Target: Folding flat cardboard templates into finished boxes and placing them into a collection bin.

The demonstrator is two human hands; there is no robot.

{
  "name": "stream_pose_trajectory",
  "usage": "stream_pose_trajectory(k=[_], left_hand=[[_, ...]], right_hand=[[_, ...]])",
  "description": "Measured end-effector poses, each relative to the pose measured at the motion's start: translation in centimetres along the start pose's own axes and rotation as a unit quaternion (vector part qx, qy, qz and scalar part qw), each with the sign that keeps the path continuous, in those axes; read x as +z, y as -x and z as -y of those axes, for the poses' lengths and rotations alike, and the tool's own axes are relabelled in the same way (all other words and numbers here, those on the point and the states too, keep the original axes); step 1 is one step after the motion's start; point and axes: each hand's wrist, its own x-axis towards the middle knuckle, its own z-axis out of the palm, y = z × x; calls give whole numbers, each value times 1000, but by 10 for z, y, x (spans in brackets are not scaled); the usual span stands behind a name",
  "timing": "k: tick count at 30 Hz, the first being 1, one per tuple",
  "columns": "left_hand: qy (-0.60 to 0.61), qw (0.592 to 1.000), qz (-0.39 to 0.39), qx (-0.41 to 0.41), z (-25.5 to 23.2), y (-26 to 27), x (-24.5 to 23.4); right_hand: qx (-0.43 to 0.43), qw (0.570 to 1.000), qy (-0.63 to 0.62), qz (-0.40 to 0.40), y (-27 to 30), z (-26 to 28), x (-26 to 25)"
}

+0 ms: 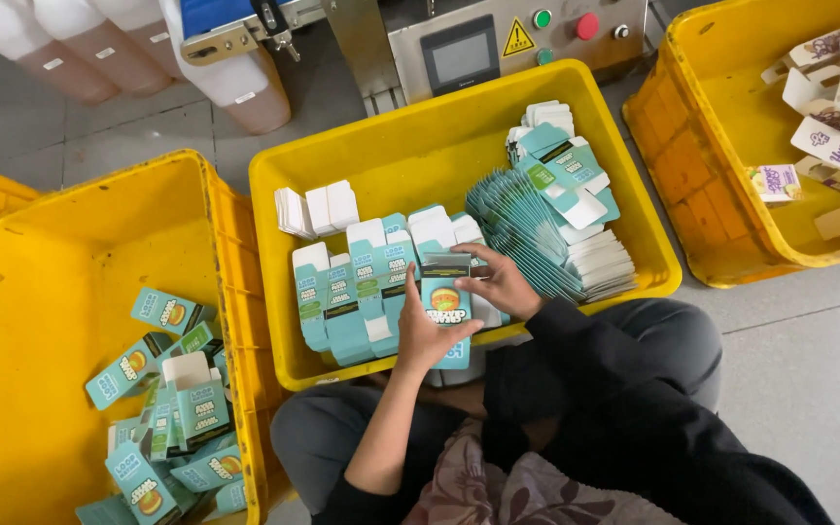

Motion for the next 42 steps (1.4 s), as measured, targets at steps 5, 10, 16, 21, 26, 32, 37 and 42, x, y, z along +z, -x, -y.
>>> stream_pose_trajectory(k=[5,10,16,21,26,32,37,42], left_hand=[[-46,999,1,15,-7,2,0],[-61,997,-2,37,-16,6,0],[-59,998,4,20,-7,5,5],[-58,998,0,27,-10,6,4],[-66,996,3,57,-5,7,4],[-86,994,5,74,-4,8,7],[-103,991,4,88,2,8,8],[-86,991,12,99,-3,10,5]], right_hand=[[52,996,-65,-36,2,-21,-2],[121,981,-105,-105,3,-23,-6],[74,991,-66,-92,4,-9,-5],[32,997,-30,-63,4,-2,-9],[-9,996,46,-71,6,1,-9],[-21,992,104,-70,7,4,-14],[-21,991,122,-50,8,11,-16],[-63,988,140,-10,10,36,-14]])
